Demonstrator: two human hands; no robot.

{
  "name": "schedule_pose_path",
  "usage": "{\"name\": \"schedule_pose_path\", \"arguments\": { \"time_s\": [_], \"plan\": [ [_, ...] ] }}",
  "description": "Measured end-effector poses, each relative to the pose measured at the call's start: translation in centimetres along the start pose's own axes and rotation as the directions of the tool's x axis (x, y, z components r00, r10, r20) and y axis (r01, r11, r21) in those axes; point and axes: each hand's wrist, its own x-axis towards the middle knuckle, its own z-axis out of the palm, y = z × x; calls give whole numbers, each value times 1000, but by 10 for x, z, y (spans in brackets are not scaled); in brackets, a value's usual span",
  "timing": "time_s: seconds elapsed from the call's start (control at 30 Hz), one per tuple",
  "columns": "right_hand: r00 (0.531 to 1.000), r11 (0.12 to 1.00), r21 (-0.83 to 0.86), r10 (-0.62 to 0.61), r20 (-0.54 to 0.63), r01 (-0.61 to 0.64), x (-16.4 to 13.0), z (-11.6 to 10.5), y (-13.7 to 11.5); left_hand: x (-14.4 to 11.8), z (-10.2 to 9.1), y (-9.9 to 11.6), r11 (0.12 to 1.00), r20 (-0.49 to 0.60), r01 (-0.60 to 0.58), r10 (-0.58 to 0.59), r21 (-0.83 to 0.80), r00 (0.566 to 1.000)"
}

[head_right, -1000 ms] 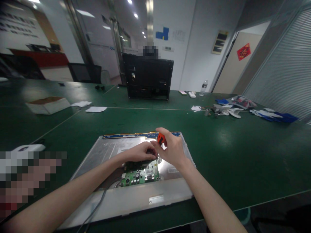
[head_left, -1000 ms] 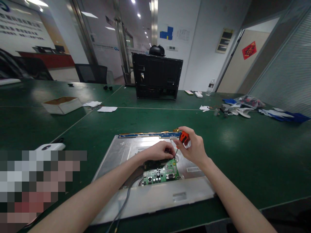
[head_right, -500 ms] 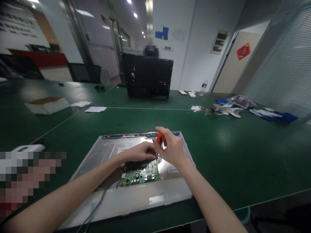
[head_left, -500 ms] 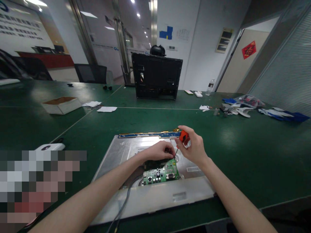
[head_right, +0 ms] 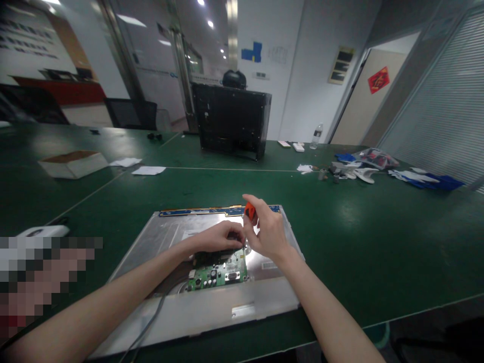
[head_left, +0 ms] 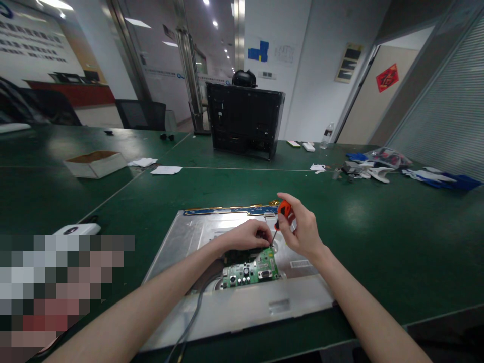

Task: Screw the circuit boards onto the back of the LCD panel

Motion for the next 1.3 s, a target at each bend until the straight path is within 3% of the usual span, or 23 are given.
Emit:
{"name": "schedule_pose_path", "arguments": {
  "time_s": [0.33,0.63,1.07,1.3],
  "plan": [
    [997,992,-125,-46,-69,37,-1,6,5,1,1,1,999,-2,29,-28,35,1000],
    [1000,999,49,-11,28,10,0,-1,1,1,0,0,1000,1,1,-1,31,1000],
    [997,992,-120,-50,-50,44,-1,5,5,2,1,0,999,3,23,-23,37,1000],
    [1000,1000,-12,-14,22,14,0,-1,0,1,1,-1,1000,0,6,-6,10,1000]
  ]
}}
